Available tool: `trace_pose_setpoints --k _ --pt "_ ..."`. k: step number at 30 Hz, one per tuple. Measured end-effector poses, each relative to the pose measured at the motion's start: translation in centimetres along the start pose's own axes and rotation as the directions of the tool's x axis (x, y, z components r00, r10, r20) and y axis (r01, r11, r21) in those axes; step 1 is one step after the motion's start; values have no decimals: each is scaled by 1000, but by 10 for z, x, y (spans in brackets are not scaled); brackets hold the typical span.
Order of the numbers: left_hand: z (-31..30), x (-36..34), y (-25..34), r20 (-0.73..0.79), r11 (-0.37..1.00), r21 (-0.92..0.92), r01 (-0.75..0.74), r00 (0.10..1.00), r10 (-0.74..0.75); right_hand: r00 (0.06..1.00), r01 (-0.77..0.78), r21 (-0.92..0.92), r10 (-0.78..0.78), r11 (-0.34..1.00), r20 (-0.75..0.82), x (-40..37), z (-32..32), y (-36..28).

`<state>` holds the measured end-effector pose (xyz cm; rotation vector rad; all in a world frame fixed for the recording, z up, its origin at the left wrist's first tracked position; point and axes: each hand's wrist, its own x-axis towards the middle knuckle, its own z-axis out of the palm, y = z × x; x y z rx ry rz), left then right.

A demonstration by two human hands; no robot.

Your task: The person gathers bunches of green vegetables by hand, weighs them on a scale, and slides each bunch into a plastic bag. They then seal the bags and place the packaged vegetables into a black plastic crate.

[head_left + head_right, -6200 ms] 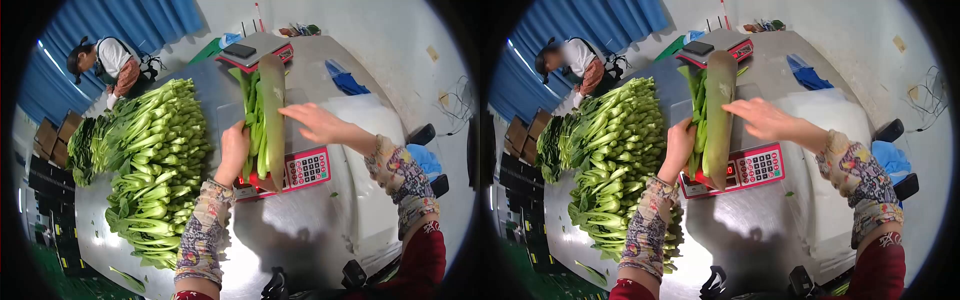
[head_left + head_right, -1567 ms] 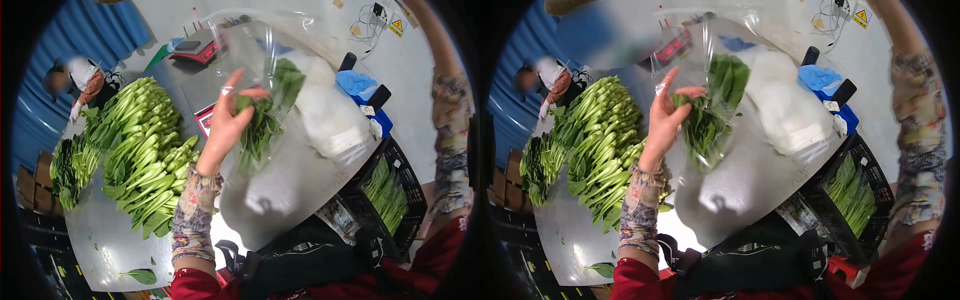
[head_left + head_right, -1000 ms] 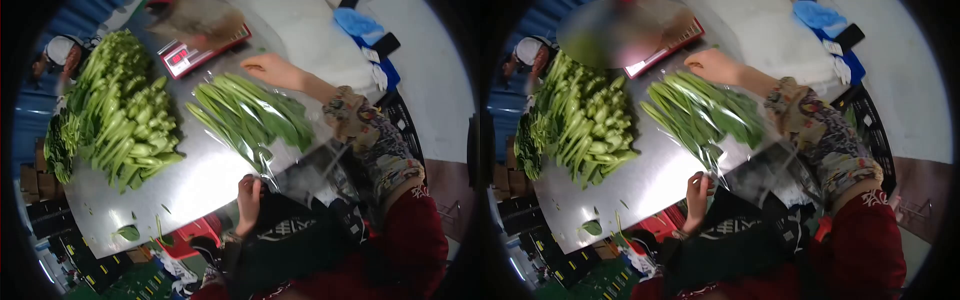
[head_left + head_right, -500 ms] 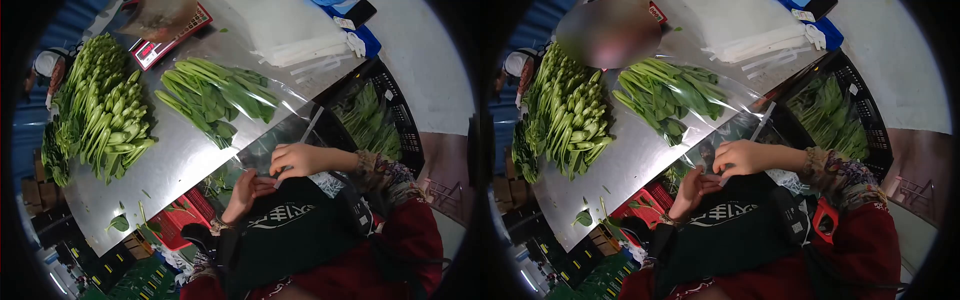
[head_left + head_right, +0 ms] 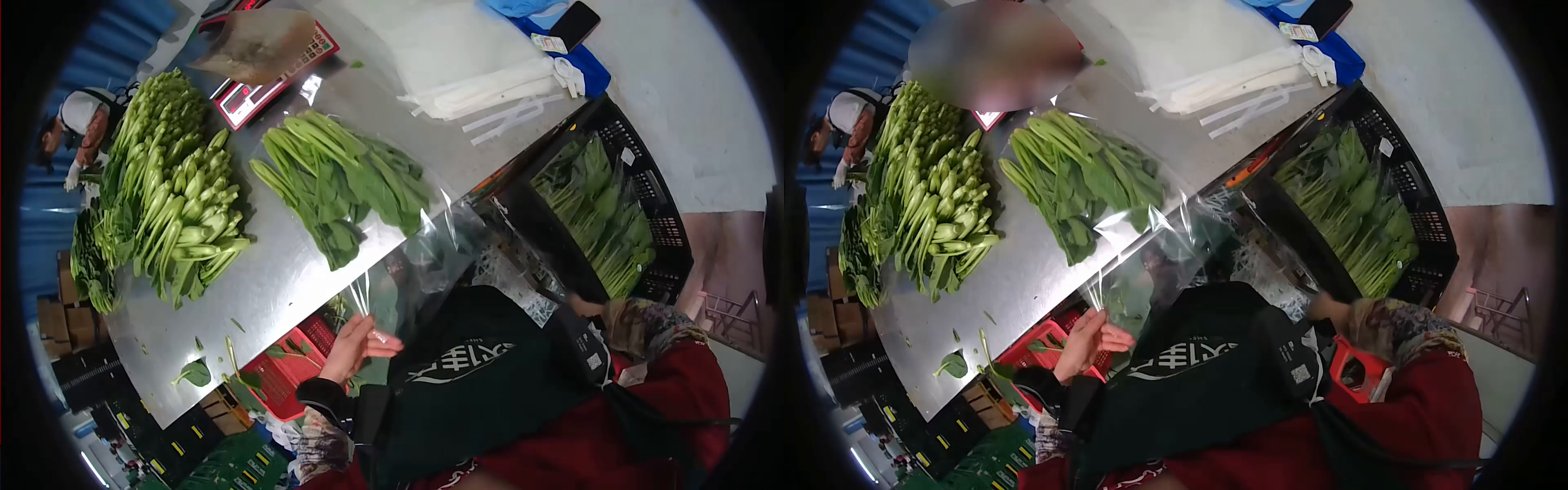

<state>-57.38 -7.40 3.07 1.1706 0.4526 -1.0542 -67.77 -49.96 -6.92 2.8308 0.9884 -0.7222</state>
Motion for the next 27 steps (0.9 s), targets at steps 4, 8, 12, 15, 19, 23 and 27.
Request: trace_pose_setpoints --k 4,8,12,15,19,23,27 --pt "-47 -8 -24 -326 900 385 -205 882 340 973 -227 246 229 942 18 3 -26 3" --pt "-36 14 -23 -66 120 990 -78 496 866 771 -57 481 345 875 -535 71 -105 32" --pt "-54 35 -37 403 -370 914 -166 467 787 810 177 257 8 950 -586 118 -123 63" --pt "-49 29 -20 477 -267 857 -441 481 736 749 434 146 -265 889 -608 143 -128 77" --pt "-61 38 -16 -189 599 557 -575 615 766 828 223 556 145 801 -541 165 -156 58" --pt "-65 48 5 -447 813 323 -484 680 582 882 54 966 441 252 -164 187 -188 47" --pt "-51 46 21 -339 408 888 -214 295 893 875 -60 994 485 89 9 201 -197 45"
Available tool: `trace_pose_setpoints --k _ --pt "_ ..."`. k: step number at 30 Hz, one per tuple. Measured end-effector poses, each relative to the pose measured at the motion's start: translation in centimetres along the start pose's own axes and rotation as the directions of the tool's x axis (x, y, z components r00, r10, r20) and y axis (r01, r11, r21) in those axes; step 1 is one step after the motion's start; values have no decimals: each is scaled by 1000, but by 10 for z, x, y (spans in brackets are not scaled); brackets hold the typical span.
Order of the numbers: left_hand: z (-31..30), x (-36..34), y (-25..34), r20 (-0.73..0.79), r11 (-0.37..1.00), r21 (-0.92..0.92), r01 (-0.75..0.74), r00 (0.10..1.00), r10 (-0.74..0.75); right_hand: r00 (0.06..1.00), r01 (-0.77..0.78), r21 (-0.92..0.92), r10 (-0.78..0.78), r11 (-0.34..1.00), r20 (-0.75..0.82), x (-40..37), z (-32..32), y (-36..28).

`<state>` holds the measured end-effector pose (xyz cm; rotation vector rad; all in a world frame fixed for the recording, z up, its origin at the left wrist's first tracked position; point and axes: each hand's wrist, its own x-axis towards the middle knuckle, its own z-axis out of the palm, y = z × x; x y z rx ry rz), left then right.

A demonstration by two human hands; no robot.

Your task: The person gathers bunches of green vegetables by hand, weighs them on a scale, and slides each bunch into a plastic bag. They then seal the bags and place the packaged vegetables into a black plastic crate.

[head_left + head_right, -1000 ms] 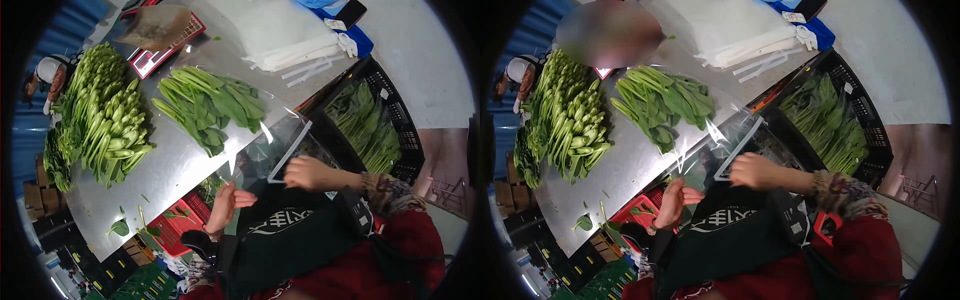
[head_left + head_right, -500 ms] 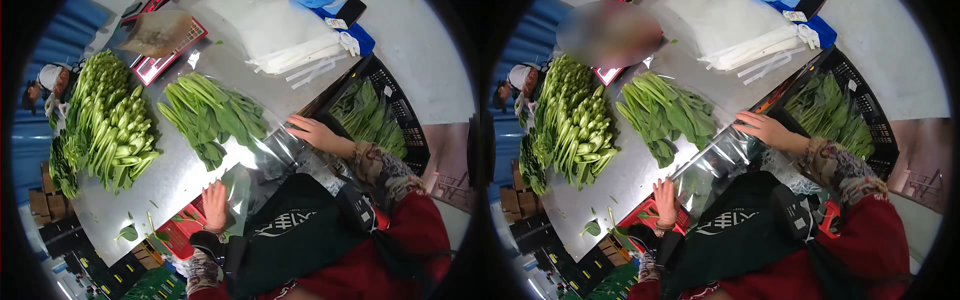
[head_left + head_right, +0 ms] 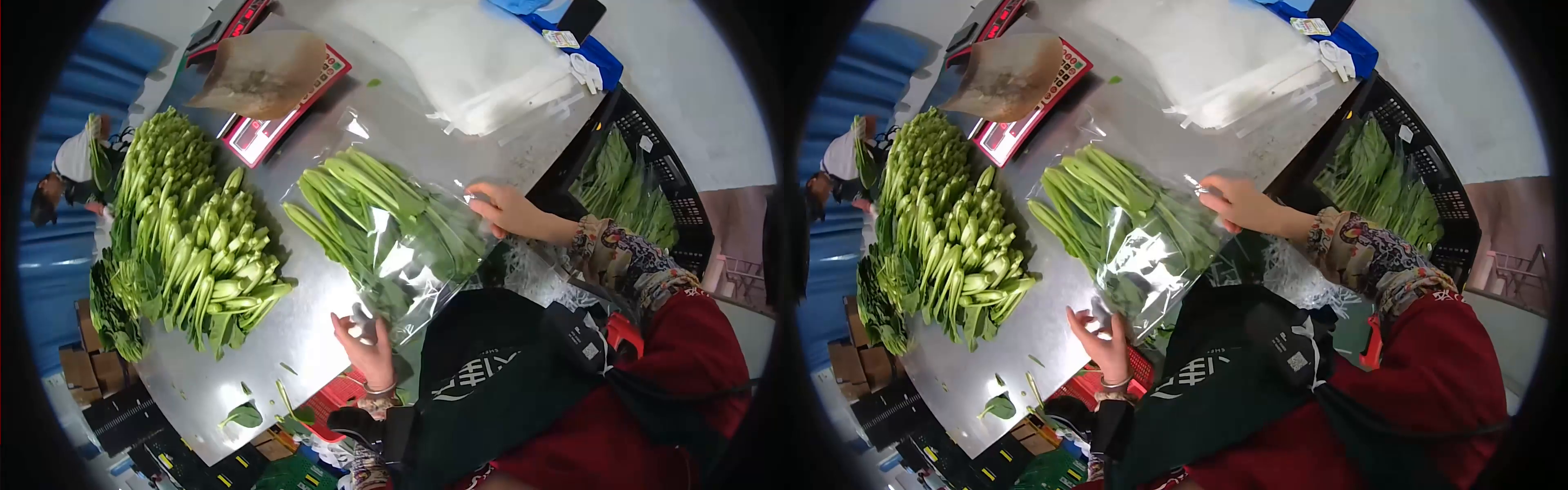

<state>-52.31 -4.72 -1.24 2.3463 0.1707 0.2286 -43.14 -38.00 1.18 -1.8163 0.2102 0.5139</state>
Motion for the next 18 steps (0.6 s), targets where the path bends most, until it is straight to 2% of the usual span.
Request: trace_pose_setpoints --k 1,2,4,5,8,9,10,11,13,16,17,18 --pt "-3 6 7 6 978 121 -167 986 167 999 -35 -7 35 999 -27 1 2 -2" --pt "-4 12 1 106 935 210 -285 958 268 999 -44 -14 44 999 -26 2 3 -5" --pt "-6 19 -16 315 784 331 -525 845 433 998 -59 -32 58 998 -29 5 3 -9" --pt "-2 19 -21 326 812 283 -510 848 418 998 -59 -70 59 996 -12 8 2 -11" --pt "0 25 -30 607 764 241 -598 707 362 994 -89 -225 101 970 43 15 -1 -23" --pt "4 22 -35 577 803 233 -549 742 340 989 -109 -307 134 945 63 17 0 -30" --pt "5 20 -36 586 801 232 -552 736 338 982 -123 -383 167 915 84 19 0 -31" --pt "4 20 -37 596 796 231 -559 728 338 999 -23 -505 44 863 30 22 3 -21" --pt "2 20 -37 608 803 230 -550 725 323 973 139 -728 -228 671 -24 31 13 2" --pt "2 19 -39 601 807 229 -544 731 322 980 101 -621 -184 777 -71 31 13 -25" --pt "2 19 -37 605 815 232 -531 735 306 908 291 -659 -417 693 -37 36 14 -24" --pt "1 19 -33 610 824 237 -515 739 286 783 456 -687 -622 565 9 41 15 -21"
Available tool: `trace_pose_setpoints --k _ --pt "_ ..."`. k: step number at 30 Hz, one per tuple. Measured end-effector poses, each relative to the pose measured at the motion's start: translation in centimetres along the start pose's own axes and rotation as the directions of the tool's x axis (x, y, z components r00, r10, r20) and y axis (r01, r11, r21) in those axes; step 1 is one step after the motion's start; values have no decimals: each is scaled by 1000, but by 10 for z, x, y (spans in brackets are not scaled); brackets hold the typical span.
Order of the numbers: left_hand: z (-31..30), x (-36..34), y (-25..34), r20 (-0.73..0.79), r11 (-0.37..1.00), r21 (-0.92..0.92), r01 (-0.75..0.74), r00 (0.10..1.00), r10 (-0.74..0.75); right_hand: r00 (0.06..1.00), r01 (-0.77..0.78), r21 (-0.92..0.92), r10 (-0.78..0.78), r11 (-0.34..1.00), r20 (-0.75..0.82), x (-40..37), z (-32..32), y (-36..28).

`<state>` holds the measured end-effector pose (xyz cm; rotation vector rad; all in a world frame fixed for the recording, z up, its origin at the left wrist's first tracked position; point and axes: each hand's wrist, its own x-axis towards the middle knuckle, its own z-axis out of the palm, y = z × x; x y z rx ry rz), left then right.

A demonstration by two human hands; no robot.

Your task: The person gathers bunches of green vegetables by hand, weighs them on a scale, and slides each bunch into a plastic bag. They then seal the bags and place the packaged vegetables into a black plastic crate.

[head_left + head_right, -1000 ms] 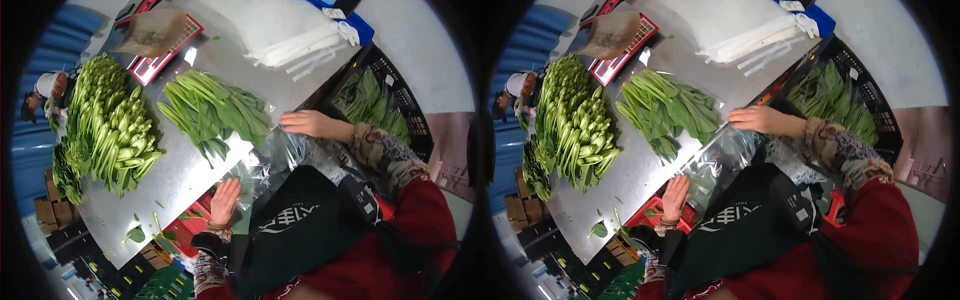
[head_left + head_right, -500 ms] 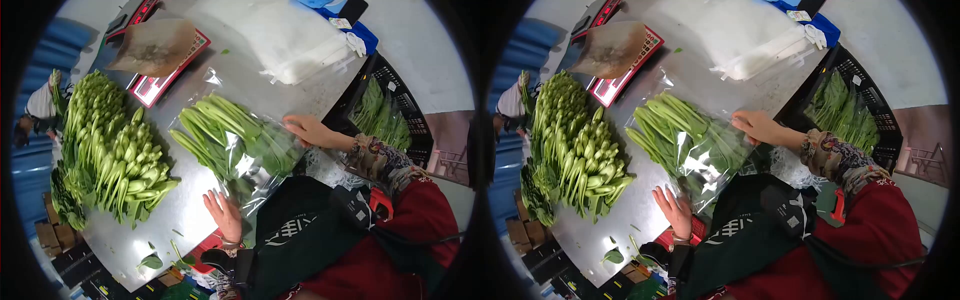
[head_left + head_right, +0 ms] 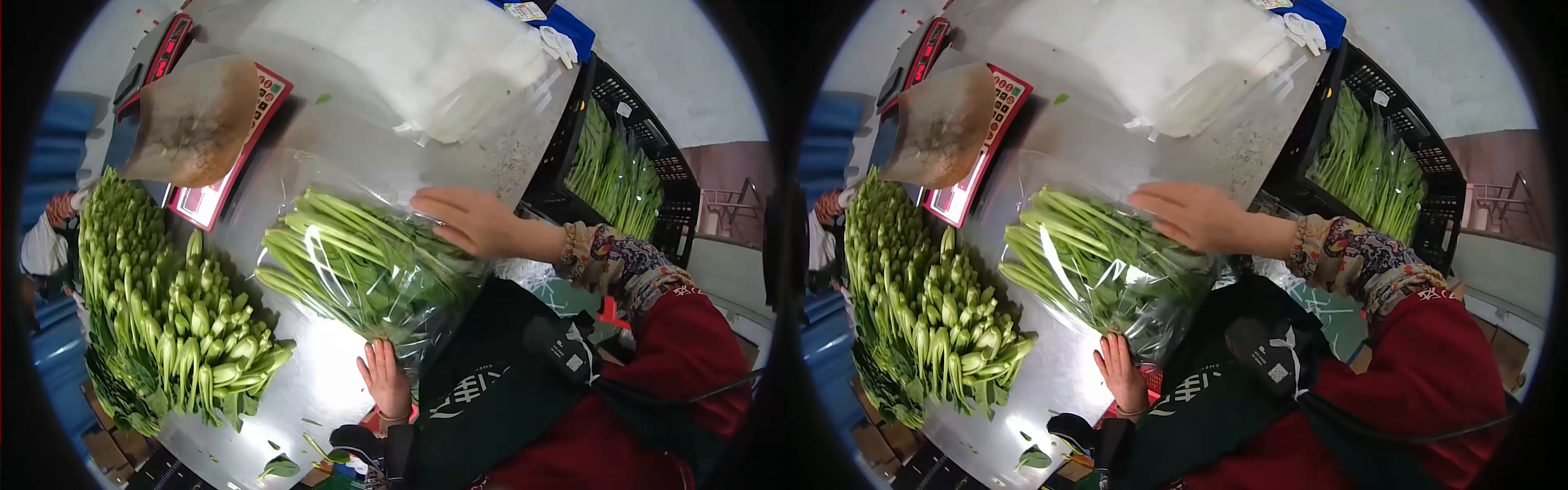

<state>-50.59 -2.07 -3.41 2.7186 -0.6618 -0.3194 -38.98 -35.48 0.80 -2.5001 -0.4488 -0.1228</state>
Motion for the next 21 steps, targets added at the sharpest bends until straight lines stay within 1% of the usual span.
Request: trace_pose_setpoints --k 1,4,5,6,7,8,9,10,11,12,13,14,15,17,18,20,21 --pt "-1 0 2 11 1000 -8 15 1000 -15 970 203 -51 -208 978 -124 1 6 3" --pt "1 1 2 9 1000 6 6 1000 -6 988 82 -157 -60 984 142 -7 34 18" --pt "3 1 -3 30 1000 -13 4 1000 -4 998 35 -186 -26 982 48 -7 30 20" --pt "5 0 -4 26 1000 -21 -1 1000 2 993 -118 -100 117 988 -21 -8 26 21" --pt "3 -2 -4 32 1000 -25 0 999 1 962 -265 8 265 964 -71 -15 22 17" --pt "2 -1 -4 31 999 -32 -11 999 12 904 -400 113 412 910 -114 -22 16 12" --pt "2 0 -2 -61 999 -43 -6 998 3 743 -641 141 564 754 361 -11 -4 -1" --pt "4 -2 -2 -150 956 -285 61 983 -107 725 -625 423 287 656 626 -21 18 14" --pt "11 4 4 -200 846 -526 92 953 -228 500 -850 481 44 213 865 2 -10 -7" --pt "11 17 13 -237 743 -661 109 909 -344 546 -838 545 38 23 837 15 -52 -35" --pt "7 35 28 -275 692 -714 106 867 -415 679 -734 679 -39 -17 733 23 -78 -42" --pt "-3 60 45 -313 644 -760 84 821 -477 759 -650 751 -68 -113 647 19 -93 -43" --pt "-11 83 62 -344 628 -777 39 810 -475 829 -558 802 -97 -216 551 16 -107 -45" --pt "-29 130 102 -397 618 -782 -84 831 -389 885 -425 772 -39 -473 464 4 -126 -44" --pt "-38 157 124 -423 616 -773 -153 847 -321 982 -152 972 82 -179 169 -21 -139 -36" --pt "-50 202 170 -456 609 -741 -282 877 -149 974 110 980 214 -164 -73 -59 -164 -29" --pt "-51 219 193 -468 600 -721 -346 882 -53 949 193 972 275 -133 -151 -86 -175 -15"
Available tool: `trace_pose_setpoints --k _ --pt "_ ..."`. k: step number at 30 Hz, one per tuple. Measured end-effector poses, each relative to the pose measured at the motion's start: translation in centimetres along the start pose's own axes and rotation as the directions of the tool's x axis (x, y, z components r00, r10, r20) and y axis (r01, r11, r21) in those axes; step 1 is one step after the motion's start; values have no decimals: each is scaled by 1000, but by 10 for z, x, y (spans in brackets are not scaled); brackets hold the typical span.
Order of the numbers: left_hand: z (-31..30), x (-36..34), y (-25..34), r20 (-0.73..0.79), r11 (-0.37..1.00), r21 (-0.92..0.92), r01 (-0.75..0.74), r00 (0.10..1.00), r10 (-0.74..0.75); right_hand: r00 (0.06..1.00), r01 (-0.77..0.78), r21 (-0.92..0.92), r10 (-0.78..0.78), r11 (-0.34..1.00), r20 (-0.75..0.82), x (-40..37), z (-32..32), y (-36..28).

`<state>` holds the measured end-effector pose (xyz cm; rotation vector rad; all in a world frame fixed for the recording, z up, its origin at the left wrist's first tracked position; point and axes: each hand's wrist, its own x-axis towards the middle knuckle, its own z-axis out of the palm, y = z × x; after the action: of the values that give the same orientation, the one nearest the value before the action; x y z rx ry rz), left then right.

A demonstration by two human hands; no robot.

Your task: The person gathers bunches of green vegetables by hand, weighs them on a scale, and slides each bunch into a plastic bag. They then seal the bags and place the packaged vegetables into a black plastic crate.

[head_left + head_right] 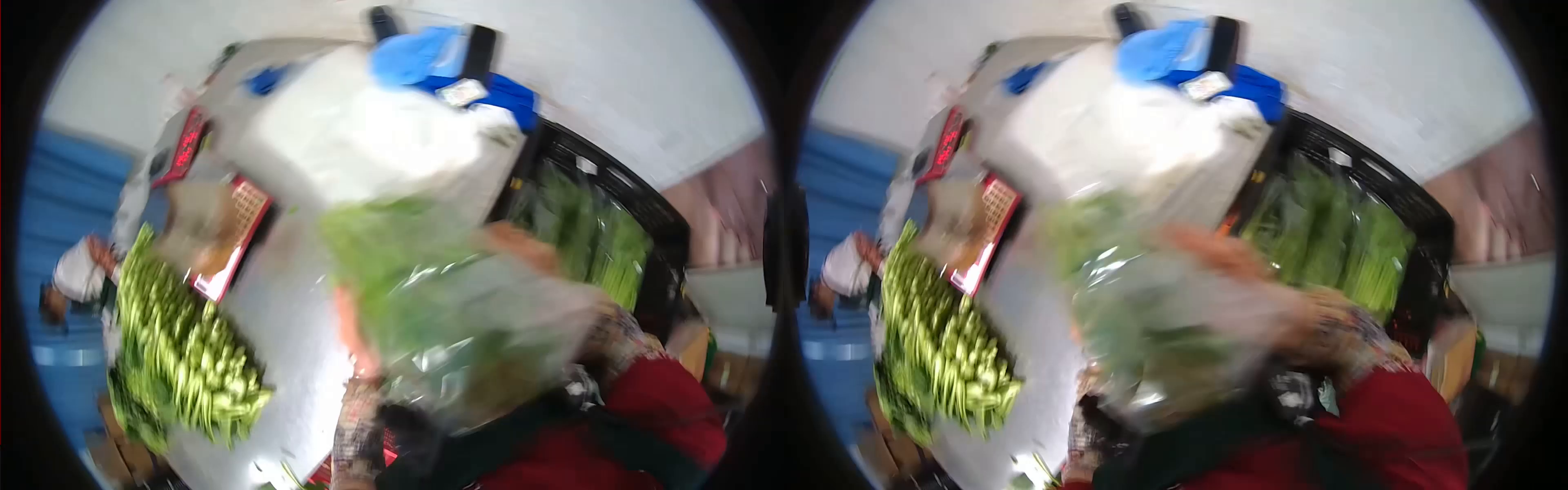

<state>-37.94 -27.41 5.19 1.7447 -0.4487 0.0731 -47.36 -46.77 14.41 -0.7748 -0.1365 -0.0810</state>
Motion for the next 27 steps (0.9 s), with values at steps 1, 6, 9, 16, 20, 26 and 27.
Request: trace_pose_setpoints --k 1,6,9,16,20,26,27 --pt "20 12 6 83 996 -18 -87 993 88 998 46 32 -45 998 -50 -31 -29 -19" --pt "161 18 28 637 979 -38 -200 750 178 972 117 288 -51 950 -228 -146 -277 -107" --pt "240 5 2 719 942 98 -320 678 155 983 76 425 5 902 -186 -190 -392 -125" --pt "120 16 -24 -60 977 -130 167 983 -176 995 3 372 35 928 -95 -149 -438 -79" --pt "-81 -23 -81 -854 967 72 244 515 -67 978 -177 186 194 966 -76 -43 -304 -42" --pt "-313 -100 -157 -987 833 -136 536 1 -161 827 -561 -309 535 768 -173 94 -61 123" --pt "-336 -109 -181 -945 801 -287 525 -20 -326 780 -576 -450 624 682 -53 115 -21 145"
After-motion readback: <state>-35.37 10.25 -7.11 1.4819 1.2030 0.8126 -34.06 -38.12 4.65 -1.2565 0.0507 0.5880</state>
